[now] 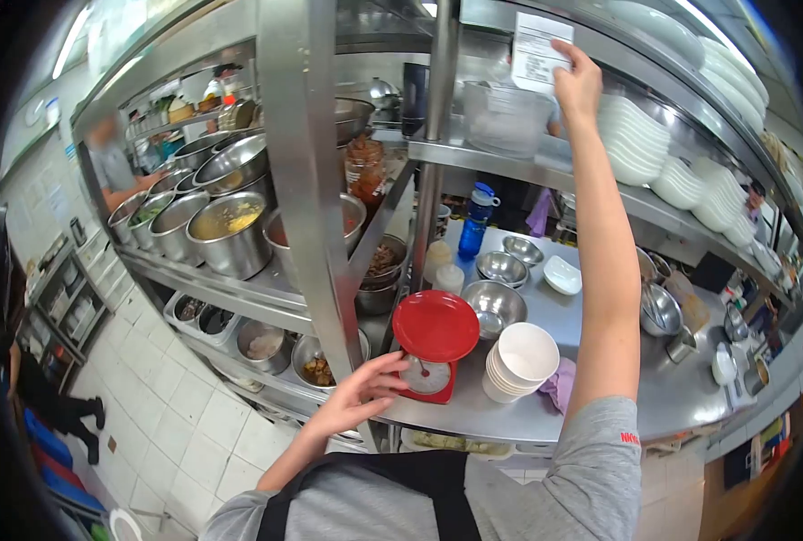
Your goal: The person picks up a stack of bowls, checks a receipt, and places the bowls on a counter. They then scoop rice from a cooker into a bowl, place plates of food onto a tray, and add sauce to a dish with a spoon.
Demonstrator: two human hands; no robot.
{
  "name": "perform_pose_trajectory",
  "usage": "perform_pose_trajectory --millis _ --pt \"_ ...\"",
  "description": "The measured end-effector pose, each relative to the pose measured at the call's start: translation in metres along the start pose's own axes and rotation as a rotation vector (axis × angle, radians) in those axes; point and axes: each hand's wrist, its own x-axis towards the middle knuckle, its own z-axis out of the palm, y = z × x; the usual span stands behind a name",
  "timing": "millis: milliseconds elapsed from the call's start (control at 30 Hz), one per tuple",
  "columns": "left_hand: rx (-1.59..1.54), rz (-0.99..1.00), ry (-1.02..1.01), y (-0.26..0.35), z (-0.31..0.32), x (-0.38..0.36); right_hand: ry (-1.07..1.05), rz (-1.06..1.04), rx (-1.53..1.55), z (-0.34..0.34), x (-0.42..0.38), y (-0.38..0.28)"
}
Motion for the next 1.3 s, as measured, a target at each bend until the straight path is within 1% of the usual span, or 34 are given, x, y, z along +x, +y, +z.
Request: perform_pose_trajectory --millis 33,67,133,233,267,300,333,367,400,433,467,533,567,633,667,700,733,767,867,900,933,967,1000,1033,1067,1100,1133,1167,1233,1300 --pt "0.002 -0.039 0.063 -0.003 -0.007 -0.019 0.015 -0.020 -0.003 0.002 0.002 0.007" --pt "0.004 -0.085 0.125 -0.006 -0.012 -0.040 -0.009 0.046 -0.073 -0.001 0.005 0.003" --pt "0.052 -0.136 0.296 -0.011 -0.014 -0.081 0.044 -0.062 -0.132 0.001 0.010 -0.010" --pt "0.055 -0.188 0.522 -0.004 0.000 -0.134 -0.013 0.011 -0.238 0.005 0.037 -0.020" --pt "0.059 -0.212 0.603 -0.003 0.007 -0.148 0.023 -0.134 -0.231 0.009 0.041 -0.019" --pt "0.051 -0.230 0.677 -0.001 0.016 -0.162 -0.001 -0.190 -0.314 0.009 0.042 -0.020" --pt "0.060 -0.261 0.715 0.001 0.026 -0.175 0.004 -0.351 -0.356 0.013 0.048 -0.004" --pt "0.066 -0.287 0.756 0.003 0.033 -0.185 0.019 -0.410 -0.333 0.014 0.043 -0.003" --pt "0.070 -0.311 0.802 0.006 0.041 -0.196 0.042 -0.515 -0.485 0.017 0.047 0.022" --pt "0.074 -0.307 0.810 0.005 0.047 -0.209 0.112 -0.477 -0.764 0.013 0.032 0.001" --pt "0.104 -0.315 0.823 0.006 0.054 -0.222 0.047 -0.465 -0.998 0.006 0.029 -0.027" --pt "0.163 -0.347 0.857 0.012 0.064 -0.247 -0.036 -0.522 -1.020 0.017 0.052 0.010" --pt "0.172 -0.362 0.907 0.017 0.071 -0.259 -0.107 -0.355 -0.979 0.022 0.048 0.002" --pt "0.192 -0.387 0.974 0.025 0.079 -0.284 0.033 -0.554 -0.647 0.016 0.040 -0.038" --pt "0.235 -0.431 1.006 0.024 0.084 -0.301 0.118 -0.633 -0.489 0.009 0.034 -0.063" --pt "0.276 -0.476 1.028 0.020 0.088 -0.320 0.208 -0.703 -0.338 0.006 0.014 -0.101" --pt "0.315 -0.525 1.038 0.014 0.092 -0.341 0.104 -0.650 -0.164 0.001 -0.016 -0.137" --pt "0.321 -0.645 1.025 0.004 0.097 -0.367 0.002 -0.594 0.003 -0.008 -0.056 -0.186" --pt "0.415 -0.971 0.849 0.003 0.125 -0.431 -0.333 -0.545 0.244 -0.018 -0.175 -0.226" --pt "0.371 -1.026 0.798 -0.007 0.135 -0.458 -0.443 -0.531 0.320 -0.012 -0.212 -0.240" --pt "0.339 -1.087 0.778 -0.010 0.144 -0.477 -0.745 -0.745 0.602 0.000 -0.243 -0.259" --pt "0.232 -1.059 0.787 -0.016 0.152 -0.498 -1.009 -0.490 0.688 0.008 -0.289 -0.302" --pt "0.193 -1.041 0.839 -0.024 0.158 -0.520 -1.216 -0.379 0.709 0.029 -0.325 -0.334" --pt "0.149 -1.024 0.891 -0.033 0.165 -0.540 -1.583 -0.008 0.705 0.049 -0.368 -0.341" --pt "0.103 -1.005 0.947 -0.034 0.166 -0.556 -1.740 0.071 0.708 0.065 -0.418 -0.349" --pt "0.062 -0.952 1.041 -0.020 0.164 -0.564 -1.930 0.042 0.699 0.077 -0.471 -0.349" --pt "0.080 -0.988 1.070 -0.004 0.161 -0.572 -2.094 -0.119 0.757 0.083 -0.511 -0.358" --pt "0.091 -1.026 1.097 0.013 0.157 -0.579 -2.223 -0.190 0.800 0.092 -0.541 -0.376" --pt "0.090 -1.138 1.121 0.049 0.147 -0.588 -2.395 -0.241 0.856 0.111 -0.588 -0.419" --pt "0.087 -1.022 1.257 0.037 0.153 -0.610 -2.432 -0.274 0.905 0.141 -0.615 -0.459"
